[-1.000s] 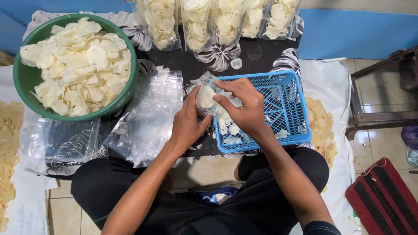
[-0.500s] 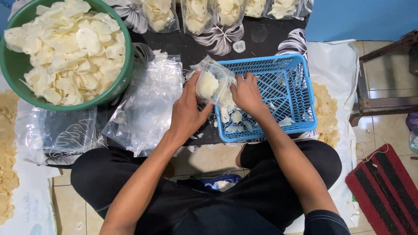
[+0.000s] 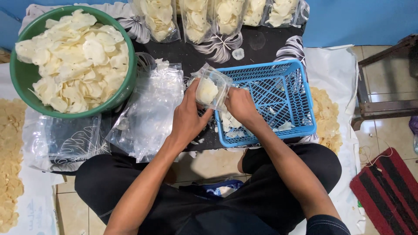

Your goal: Packaging chips into small plastic bags by hand

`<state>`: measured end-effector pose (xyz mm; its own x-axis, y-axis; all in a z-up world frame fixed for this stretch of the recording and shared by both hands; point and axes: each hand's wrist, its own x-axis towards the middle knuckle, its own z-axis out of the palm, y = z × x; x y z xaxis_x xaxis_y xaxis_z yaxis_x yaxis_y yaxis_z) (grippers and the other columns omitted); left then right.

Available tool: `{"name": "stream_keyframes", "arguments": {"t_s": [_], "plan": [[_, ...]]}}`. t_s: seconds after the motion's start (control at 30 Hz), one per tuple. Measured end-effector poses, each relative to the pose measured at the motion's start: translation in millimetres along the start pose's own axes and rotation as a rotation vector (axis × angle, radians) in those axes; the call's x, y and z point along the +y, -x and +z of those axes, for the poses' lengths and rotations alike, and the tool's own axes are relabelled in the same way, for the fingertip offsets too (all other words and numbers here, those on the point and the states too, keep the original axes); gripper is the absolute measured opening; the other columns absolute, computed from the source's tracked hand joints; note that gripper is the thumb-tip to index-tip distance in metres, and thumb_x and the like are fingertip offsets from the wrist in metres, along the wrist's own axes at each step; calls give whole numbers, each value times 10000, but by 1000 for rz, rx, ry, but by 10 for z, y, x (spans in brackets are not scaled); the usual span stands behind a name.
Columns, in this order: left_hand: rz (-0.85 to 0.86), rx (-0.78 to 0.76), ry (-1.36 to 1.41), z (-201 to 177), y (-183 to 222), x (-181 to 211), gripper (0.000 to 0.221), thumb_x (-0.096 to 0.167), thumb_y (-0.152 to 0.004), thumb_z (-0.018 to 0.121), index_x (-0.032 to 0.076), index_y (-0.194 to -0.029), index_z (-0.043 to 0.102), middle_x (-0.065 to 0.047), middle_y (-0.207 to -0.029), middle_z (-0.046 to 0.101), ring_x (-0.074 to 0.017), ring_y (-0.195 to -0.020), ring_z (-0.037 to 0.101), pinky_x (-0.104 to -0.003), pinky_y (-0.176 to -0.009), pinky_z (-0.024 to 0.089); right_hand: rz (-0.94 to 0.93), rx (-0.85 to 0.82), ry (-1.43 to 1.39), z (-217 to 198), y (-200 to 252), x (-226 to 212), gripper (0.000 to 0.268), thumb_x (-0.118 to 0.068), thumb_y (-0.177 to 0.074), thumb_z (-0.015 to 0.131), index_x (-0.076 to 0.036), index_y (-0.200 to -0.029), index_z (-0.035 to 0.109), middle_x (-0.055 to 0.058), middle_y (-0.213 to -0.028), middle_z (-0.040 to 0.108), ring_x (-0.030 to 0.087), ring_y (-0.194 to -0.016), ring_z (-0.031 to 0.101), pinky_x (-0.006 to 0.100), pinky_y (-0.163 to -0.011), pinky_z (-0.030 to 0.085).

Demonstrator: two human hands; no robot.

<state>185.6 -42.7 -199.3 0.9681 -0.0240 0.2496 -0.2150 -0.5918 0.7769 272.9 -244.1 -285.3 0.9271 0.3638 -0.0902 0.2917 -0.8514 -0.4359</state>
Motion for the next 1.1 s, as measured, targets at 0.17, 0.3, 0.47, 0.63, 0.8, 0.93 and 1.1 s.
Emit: {"name": "stream_keyframes", "arguments": {"t_s": [0.17, 0.3, 0.47, 0.63, 0.8, 0.93, 1.1], "plan": [[2, 7, -1, 0, 0, -5, 748, 71, -878, 718, 43, -1516, 328, -254, -1501, 471, -346, -786, 742, -497, -675, 606, 19, 72, -106, -237, 57, -136, 97, -126, -878, 636, -48, -850, 687, 158, -748, 713, 481, -802, 717, 532, -700, 592], [1, 12, 6, -13, 10, 8, 750, 72, -869, 726, 48, -1508, 334, -252, -1488, 483, -346, -782, 746, -497, -673, 611, -7, 188, -214, -466, 105, -231, 90, -86, -879, 702, -73, -957, 744, 154, -786, 754, 460, -840, 723, 513, -751, 595], [-5, 28, 11, -13, 7, 19, 752, 67, -852, 751, 37, -1490, 355, -265, -1469, 502, -344, -761, 751, -505, -668, 613, -229, 757, -590, -1070, 286, -710, 233, 159, -918, 719, 4, -1077, 792, 230, -942, 775, 299, -755, 761, 368, -607, 614], [22, 50, -2, 41, 7, 3, 769, 86, -856, 759, 70, -1508, 353, -240, -1492, 494, -344, -739, 751, -512, -701, 611, -430, 876, -525, -1234, 438, -953, 251, 168, -925, 702, -4, -1081, 796, 212, -1008, 784, 200, -610, 690, 294, -498, 521], [14, 43, -8, 24, 11, 3, 767, 102, -853, 760, 74, -1506, 358, -240, -1491, 495, -362, -748, 747, -527, -692, 605, -614, 761, -317, -1131, 383, -1024, 327, 149, -894, 592, -54, -1016, 818, 128, -1095, 771, 277, -843, 740, 356, -723, 611], [9, 36, -4, 11, -1, 42, 765, 87, -852, 753, 75, -1507, 357, -236, -1505, 484, -372, -772, 748, -535, -716, 604, -608, 743, -352, -1128, 388, -913, 284, 106, -902, 583, -39, -980, 814, 154, -1064, 738, 296, -865, 730, 373, -744, 620], [9, 38, -18, 7, 17, 19, 761, 91, -857, 754, 54, -1502, 352, -258, -1486, 494, -389, -756, 745, -543, -706, 608, -330, 576, -360, -1156, 329, -578, 181, 4, -1009, 619, 14, -1145, 737, 207, -1025, 656, 411, -910, 697, 457, -747, 612]]}}
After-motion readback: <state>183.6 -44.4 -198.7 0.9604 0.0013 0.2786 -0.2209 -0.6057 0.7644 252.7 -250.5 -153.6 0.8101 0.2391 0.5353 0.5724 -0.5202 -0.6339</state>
